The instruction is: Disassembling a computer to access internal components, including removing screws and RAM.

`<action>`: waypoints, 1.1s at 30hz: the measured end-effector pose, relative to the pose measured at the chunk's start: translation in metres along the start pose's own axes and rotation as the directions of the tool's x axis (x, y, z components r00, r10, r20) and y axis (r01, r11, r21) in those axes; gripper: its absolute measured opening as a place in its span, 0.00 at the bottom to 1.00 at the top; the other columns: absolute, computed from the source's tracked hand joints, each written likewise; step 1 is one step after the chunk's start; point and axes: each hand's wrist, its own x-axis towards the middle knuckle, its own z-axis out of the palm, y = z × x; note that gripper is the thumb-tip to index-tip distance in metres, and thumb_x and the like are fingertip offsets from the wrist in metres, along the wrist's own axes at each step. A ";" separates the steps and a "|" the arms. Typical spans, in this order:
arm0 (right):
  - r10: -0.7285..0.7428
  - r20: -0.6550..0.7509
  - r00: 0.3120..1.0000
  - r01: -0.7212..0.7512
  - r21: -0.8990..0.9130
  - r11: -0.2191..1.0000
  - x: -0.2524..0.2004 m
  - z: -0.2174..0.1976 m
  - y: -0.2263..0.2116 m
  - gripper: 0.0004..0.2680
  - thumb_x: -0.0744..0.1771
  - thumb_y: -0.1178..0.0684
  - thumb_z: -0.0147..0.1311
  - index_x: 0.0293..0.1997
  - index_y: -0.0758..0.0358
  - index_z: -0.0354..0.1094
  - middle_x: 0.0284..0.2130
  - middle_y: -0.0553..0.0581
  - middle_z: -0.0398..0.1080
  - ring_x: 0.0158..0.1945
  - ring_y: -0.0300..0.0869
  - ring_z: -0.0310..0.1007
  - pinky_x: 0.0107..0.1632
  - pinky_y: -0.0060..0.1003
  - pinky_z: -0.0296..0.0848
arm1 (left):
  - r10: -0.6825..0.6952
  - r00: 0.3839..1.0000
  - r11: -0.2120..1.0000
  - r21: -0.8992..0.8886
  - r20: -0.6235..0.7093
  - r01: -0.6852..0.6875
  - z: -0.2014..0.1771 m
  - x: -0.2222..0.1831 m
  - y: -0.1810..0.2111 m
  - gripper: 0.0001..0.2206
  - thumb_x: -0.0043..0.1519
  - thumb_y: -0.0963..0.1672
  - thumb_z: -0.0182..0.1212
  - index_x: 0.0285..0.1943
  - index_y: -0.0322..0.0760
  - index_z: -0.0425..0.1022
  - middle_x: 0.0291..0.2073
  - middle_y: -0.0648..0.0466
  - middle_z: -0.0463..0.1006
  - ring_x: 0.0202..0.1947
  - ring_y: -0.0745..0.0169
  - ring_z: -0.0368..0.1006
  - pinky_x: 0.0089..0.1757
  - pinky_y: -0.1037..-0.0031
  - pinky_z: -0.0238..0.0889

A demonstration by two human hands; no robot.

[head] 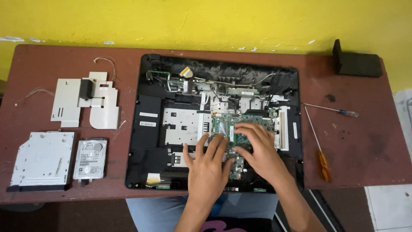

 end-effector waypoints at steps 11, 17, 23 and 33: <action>0.061 -0.058 0.996 -0.062 -0.011 0.998 -0.004 0.003 -0.006 0.14 0.67 0.49 0.60 0.58 0.51 0.67 0.64 0.48 0.66 0.68 0.47 0.62 0.62 0.52 0.50 | 0.006 1.000 1.000 0.014 0.002 -0.006 0.000 -0.001 0.001 0.22 0.62 0.52 0.65 0.64 0.47 0.74 0.63 0.59 0.72 0.67 0.49 0.62 0.59 0.31 0.46; 0.035 -0.011 0.999 -0.034 0.023 0.999 -0.010 -0.006 -0.011 0.12 0.68 0.47 0.55 0.58 0.51 0.69 0.65 0.49 0.66 0.70 0.46 0.62 0.65 0.50 0.52 | 0.030 0.996 0.989 -0.144 -0.080 -0.041 -0.027 -0.003 0.003 0.16 0.66 0.50 0.62 0.60 0.43 0.76 0.60 0.54 0.74 0.66 0.48 0.64 0.59 0.37 0.46; 0.100 -0.088 0.991 -0.089 0.122 0.989 -0.010 -0.012 -0.043 0.13 0.68 0.48 0.52 0.59 0.58 0.70 0.65 0.59 0.65 0.70 0.53 0.62 0.68 0.54 0.60 | -0.032 0.946 0.983 -0.181 -0.321 -0.028 -0.065 -0.031 -0.036 0.11 0.68 0.47 0.61 0.56 0.44 0.77 0.57 0.54 0.77 0.61 0.51 0.73 0.62 0.49 0.51; -0.184 -0.142 0.973 0.198 0.089 0.976 0.002 0.030 -0.113 0.13 0.66 0.48 0.55 0.54 0.60 0.72 0.63 0.58 0.67 0.67 0.51 0.65 0.66 0.54 0.64 | -0.505 0.569 0.751 -0.006 -0.649 0.660 -0.072 -0.102 -0.170 0.10 0.69 0.50 0.62 0.51 0.46 0.79 0.56 0.55 0.73 0.61 0.50 0.66 0.62 0.53 0.51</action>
